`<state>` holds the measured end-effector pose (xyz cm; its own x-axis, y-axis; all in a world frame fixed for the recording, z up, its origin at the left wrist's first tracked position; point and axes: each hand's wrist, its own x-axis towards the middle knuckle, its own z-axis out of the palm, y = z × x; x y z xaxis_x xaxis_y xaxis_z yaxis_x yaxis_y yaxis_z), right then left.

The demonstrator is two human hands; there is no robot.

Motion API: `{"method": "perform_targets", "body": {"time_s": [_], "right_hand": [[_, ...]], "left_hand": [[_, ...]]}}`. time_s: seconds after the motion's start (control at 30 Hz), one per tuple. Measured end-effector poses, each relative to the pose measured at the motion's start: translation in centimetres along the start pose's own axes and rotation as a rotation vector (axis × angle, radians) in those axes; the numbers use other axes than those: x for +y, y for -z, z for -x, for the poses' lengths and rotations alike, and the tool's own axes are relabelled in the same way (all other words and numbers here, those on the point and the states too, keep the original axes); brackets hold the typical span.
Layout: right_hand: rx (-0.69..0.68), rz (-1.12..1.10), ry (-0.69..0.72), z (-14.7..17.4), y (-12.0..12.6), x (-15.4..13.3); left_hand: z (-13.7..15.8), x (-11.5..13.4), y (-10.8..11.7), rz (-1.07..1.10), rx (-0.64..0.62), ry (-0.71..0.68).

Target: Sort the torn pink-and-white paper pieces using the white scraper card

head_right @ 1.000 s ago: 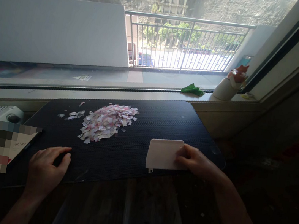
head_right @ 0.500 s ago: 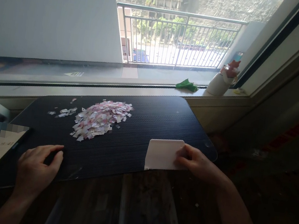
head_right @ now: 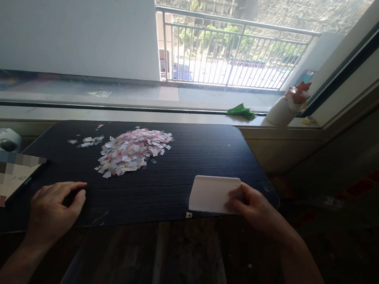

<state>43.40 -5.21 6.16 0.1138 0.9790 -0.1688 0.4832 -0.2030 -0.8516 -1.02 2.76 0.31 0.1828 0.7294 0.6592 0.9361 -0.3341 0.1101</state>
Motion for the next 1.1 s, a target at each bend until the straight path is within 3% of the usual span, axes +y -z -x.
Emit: {"method": "perform_targets", "body": {"time_s": [0.27, 0.53, 0.67, 0.9, 1.0, 1.1], "right_hand": [[-0.058, -0.038, -0.021, 0.1, 0.0, 0.2], [-0.023, -0.025, 0.025, 0.1, 0.1, 0.0], [0.059, -0.053, 0.147, -2.4, -2.2, -1.1], [0.015, -0.1, 0.247, -7.9, -7.2, -3.2], [-0.039, -0.073, 0.231, -8.0, -6.6, -3.2], [-0.148, -0.045, 0.159, -6.3, -4.6, -2.4]], "left_hand": [[-0.1, 0.1, 0.1, 0.009, -0.009, -0.001], [-0.1, 0.2, 0.1, -0.01, 0.008, -0.024], [-0.1, 0.1, 0.0, -0.016, 0.01, -0.014], [0.0, 0.1, 0.0, 0.001, -0.011, 0.033], [0.0, 0.2, 0.1, 0.005, -0.007, 0.028], [-0.1, 0.3, 0.1, 0.014, -0.004, 0.014]]}}
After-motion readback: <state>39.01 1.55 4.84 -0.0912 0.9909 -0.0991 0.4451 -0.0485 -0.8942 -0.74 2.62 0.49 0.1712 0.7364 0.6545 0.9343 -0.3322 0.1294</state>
